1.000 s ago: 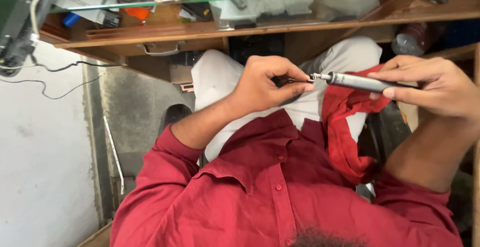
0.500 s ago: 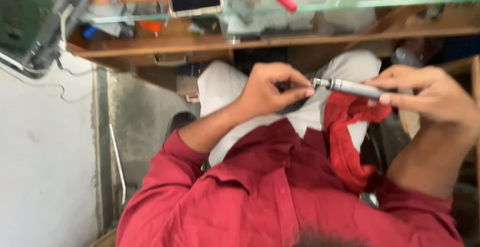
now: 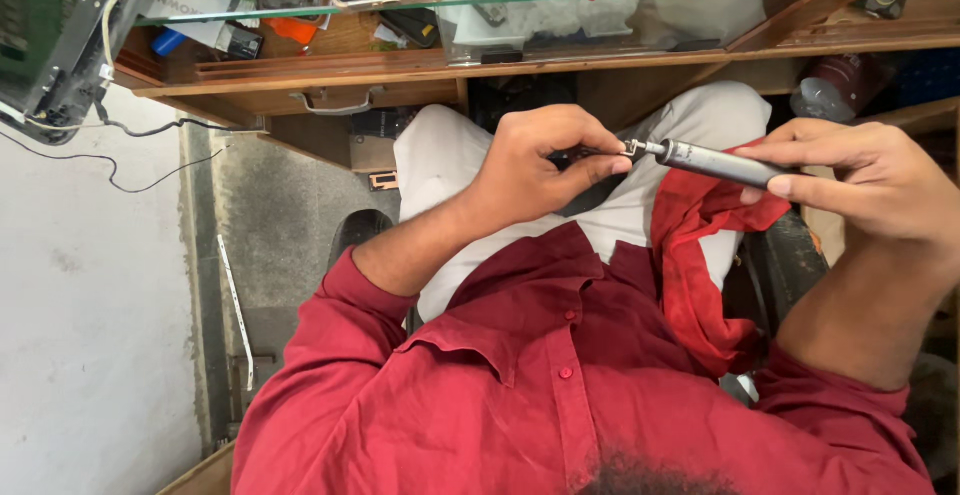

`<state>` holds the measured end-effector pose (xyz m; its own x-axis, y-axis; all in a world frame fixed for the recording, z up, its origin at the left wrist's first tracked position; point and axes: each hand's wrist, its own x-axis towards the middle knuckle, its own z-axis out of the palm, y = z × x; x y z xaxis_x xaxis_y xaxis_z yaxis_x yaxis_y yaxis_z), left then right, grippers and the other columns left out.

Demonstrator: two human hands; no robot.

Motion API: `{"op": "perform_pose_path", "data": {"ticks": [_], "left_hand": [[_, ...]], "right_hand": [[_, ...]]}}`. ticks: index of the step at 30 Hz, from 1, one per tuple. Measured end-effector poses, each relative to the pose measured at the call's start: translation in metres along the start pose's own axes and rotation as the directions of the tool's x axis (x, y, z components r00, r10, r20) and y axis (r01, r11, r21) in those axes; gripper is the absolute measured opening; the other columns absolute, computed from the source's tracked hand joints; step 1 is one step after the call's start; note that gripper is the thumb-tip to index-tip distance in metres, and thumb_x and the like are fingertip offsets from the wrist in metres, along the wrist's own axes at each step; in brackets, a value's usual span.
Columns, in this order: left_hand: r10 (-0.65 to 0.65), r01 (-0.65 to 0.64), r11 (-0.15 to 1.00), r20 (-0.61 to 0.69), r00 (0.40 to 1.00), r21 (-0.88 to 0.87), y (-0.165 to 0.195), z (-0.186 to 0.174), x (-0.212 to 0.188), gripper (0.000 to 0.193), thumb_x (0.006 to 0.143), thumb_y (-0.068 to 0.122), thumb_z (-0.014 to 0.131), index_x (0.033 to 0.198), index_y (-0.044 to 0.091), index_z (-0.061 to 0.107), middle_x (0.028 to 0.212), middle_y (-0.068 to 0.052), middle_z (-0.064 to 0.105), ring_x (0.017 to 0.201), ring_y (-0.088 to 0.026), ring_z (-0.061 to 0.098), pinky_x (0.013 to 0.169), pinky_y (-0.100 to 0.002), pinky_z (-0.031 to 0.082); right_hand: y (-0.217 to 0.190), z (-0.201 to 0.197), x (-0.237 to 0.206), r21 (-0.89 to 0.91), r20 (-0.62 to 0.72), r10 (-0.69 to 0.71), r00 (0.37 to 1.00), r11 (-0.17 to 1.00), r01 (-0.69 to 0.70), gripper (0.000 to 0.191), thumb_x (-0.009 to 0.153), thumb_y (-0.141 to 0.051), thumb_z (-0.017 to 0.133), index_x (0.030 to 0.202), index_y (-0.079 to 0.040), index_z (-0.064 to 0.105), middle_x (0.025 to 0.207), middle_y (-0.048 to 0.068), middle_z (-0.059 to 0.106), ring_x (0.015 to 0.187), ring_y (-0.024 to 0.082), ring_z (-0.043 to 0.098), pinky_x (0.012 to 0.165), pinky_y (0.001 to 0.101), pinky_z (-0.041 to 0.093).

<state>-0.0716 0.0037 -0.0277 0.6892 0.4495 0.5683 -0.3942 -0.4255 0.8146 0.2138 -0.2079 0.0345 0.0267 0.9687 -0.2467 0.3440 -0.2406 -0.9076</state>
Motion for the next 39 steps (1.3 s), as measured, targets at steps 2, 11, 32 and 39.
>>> {"op": "perform_pose_path", "data": {"ticks": [2, 11, 32, 39], "left_hand": [[0.005, -0.005, 1.000, 0.007, 1.000, -0.013, 0.001, -0.002, 0.000, 0.014, 0.092, 0.008, 0.083, 0.099, 0.003, 0.073, 0.091, -0.007, 0.071, 0.077, -0.015, 0.068, 0.068, -0.027, 0.054], [0.069, -0.068, 0.997, -0.016, 0.998, 0.031, 0.004, -0.006, 0.002, 0.013, 0.094, 0.003, 0.081, 0.101, 0.003, 0.070, 0.101, -0.007, 0.068, 0.086, -0.018, 0.069, 0.074, -0.029, 0.057], [0.227, -0.219, 0.957, -0.023, 0.974, 0.191, -0.004, -0.013, 0.005, 0.021, 0.090, 0.009, 0.089, 0.102, 0.007, 0.072, 0.106, -0.005, 0.067, 0.094, -0.022, 0.068, 0.076, -0.032, 0.056], [0.232, -0.222, 0.955, -0.031, 0.972, 0.195, -0.006, -0.012, 0.004, 0.021, 0.090, 0.010, 0.089, 0.101, 0.007, 0.072, 0.105, -0.005, 0.067, 0.093, -0.022, 0.068, 0.075, -0.032, 0.055]], "right_hand": [[-0.001, 0.001, 0.000, -0.004, 0.010, -0.020, 1.000, 1.000, 0.020, 0.037, 0.092, 0.003, 0.061, 0.129, 0.008, 0.068, 0.112, 0.020, 0.072, 0.094, 0.025, 0.075, 0.082, 0.0332, 0.061], [0.000, 0.010, 0.002, 0.017, -0.058, -0.047, 0.997, 0.999, 0.048, 0.036, 0.092, 0.005, 0.062, 0.127, 0.011, 0.068, 0.104, 0.021, 0.073, 0.095, 0.026, 0.073, 0.085, 0.0330, 0.059], [-0.006, 0.015, 0.015, -0.107, -0.065, -0.210, 0.975, 0.973, 0.203, 0.037, 0.086, 0.012, 0.062, 0.123, 0.014, 0.065, 0.106, 0.026, 0.071, 0.099, 0.030, 0.072, 0.090, 0.0355, 0.059], [-0.007, 0.014, 0.014, -0.085, -0.072, -0.181, 0.981, 0.981, 0.175, 0.036, 0.085, 0.010, 0.062, 0.121, 0.013, 0.064, 0.107, 0.027, 0.069, 0.095, 0.030, 0.073, 0.087, 0.0365, 0.060]]}}
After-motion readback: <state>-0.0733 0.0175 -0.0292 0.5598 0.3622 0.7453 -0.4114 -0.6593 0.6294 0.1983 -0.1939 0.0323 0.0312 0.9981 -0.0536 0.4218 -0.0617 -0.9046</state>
